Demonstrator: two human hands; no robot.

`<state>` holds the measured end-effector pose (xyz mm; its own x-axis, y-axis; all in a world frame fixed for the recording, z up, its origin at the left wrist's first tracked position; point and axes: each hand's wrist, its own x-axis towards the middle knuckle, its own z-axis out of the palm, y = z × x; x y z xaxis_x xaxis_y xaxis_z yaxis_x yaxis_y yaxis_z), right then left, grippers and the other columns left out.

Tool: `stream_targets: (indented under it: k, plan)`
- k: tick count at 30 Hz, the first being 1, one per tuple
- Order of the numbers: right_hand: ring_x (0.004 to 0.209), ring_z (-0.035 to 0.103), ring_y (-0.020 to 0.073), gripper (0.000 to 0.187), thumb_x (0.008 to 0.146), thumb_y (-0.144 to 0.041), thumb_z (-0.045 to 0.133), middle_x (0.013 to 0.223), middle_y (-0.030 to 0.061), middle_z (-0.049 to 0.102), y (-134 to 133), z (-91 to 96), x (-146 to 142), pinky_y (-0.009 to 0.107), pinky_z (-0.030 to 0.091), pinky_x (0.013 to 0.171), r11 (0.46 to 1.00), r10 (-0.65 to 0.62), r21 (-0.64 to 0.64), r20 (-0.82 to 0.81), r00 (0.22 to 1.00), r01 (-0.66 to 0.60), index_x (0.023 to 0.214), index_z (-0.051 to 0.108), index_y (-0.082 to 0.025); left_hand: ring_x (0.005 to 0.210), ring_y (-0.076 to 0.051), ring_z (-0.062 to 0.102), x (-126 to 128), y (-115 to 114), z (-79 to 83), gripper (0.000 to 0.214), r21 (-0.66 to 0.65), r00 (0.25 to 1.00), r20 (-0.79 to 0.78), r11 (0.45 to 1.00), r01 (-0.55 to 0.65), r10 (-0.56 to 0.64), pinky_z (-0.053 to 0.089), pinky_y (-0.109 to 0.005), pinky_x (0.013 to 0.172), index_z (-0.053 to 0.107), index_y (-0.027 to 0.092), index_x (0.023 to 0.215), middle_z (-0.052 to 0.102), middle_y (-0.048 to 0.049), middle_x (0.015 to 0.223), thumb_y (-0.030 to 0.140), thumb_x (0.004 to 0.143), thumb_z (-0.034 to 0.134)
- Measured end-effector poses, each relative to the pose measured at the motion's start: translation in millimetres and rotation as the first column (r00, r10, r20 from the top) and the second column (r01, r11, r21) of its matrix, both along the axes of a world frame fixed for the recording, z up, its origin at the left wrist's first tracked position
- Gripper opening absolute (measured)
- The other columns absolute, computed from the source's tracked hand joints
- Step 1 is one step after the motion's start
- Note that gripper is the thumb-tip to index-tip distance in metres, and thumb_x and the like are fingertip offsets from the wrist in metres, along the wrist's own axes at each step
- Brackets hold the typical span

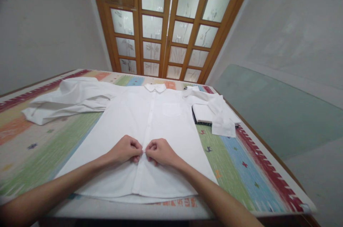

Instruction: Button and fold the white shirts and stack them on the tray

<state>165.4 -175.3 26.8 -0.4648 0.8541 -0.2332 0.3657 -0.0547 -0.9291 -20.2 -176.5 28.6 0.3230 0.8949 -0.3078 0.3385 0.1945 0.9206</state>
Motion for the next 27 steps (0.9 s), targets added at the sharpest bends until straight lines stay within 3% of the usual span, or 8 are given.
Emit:
stream_targets:
  k: [14,17,20,22,25,27]
  plan:
    - [0.036,0.044,0.0069,0.005,0.081,-0.021,0.055,0.051,-0.0069,0.057,2,3.0,4,0.018,0.031,0.038,0.988,0.11,0.101,0.059,0.992,-0.115,0.078,0.058,-0.017,0.039,-0.011,0.055,1,-2,1.8,0.011,-0.035,1.0,0.007,0.999,0.001,-0.001,0.039,-0.02,0.041,0.059,0.015,0.053,0.058,0.0014,0.042,0.015,0.064,0.057]
    - [0.04,0.045,0.0075,0.007,0.085,-0.019,0.054,0.051,-0.0071,0.056,-1,4.4,4,0.018,0.034,0.044,0.969,0.119,0.205,0.114,0.986,-0.141,0.081,0.059,-0.018,0.039,-0.012,0.055,-1,-1,7.1,0.012,-0.027,0.998,-0.058,0.999,0.038,-0.04,0.039,-0.021,0.04,0.06,0.015,0.055,0.058,0.0014,0.042,0.019,0.066,0.059]
    - [0.049,0.051,0.0093,0.009,0.086,-0.017,0.053,0.056,-0.0045,0.059,-5,1.7,2,0.02,0.035,0.053,0.896,0.034,0.423,0.242,0.97,-0.136,0.083,0.062,-0.017,0.037,-0.013,0.053,-5,1,13.7,0.025,0.004,0.977,-0.198,0.996,0.085,-0.082,0.037,-0.022,0.039,0.06,0.016,0.055,0.055,0.0017,0.04,0.032,0.073,0.057]
    - [0.055,0.053,0.0111,0.01,0.087,-0.018,0.054,0.061,-0.0023,0.062,-7,-1.4,1,0.021,0.035,0.056,0.824,-0.058,0.548,0.33,0.942,-0.141,0.088,0.064,-0.017,0.039,-0.013,0.052,-8,3,16.0,0.031,0.113,0.949,-0.302,0.986,0.125,-0.085,0.035,-0.023,0.041,0.06,0.016,0.055,0.054,0.0017,0.041,0.039,0.075,0.056]
    - [0.059,0.056,0.0128,0.012,0.09,-0.022,0.055,0.065,-0.0003,0.065,-9,-4.7,0,0.022,0.033,0.058,0.749,-0.084,0.623,0.424,0.902,-0.223,0.093,0.065,-0.017,0.051,-0.013,0.056,-11,5,15.5,0.026,0.344,0.904,-0.427,0.918,0.198,-0.035,0.036,-0.023,0.05,0.061,0.016,0.054,0.059,0.0014,0.049,0.036,0.071,0.062]
    - [0.059,0.057,0.0127,0.013,0.091,-0.024,0.054,0.066,0.0004,0.066,-9,-4.8,0,0.023,0.033,0.058,0.697,-0.046,0.643,0.481,0.875,-0.317,0.09,0.066,-0.018,0.057,-0.013,0.058,-11,6,14.6,0.018,0.428,0.88,-0.474,0.871,0.24,-0.01,0.038,-0.023,0.055,0.062,0.017,0.056,0.063,0.0015,0.056,0.03,0.068,0.063]
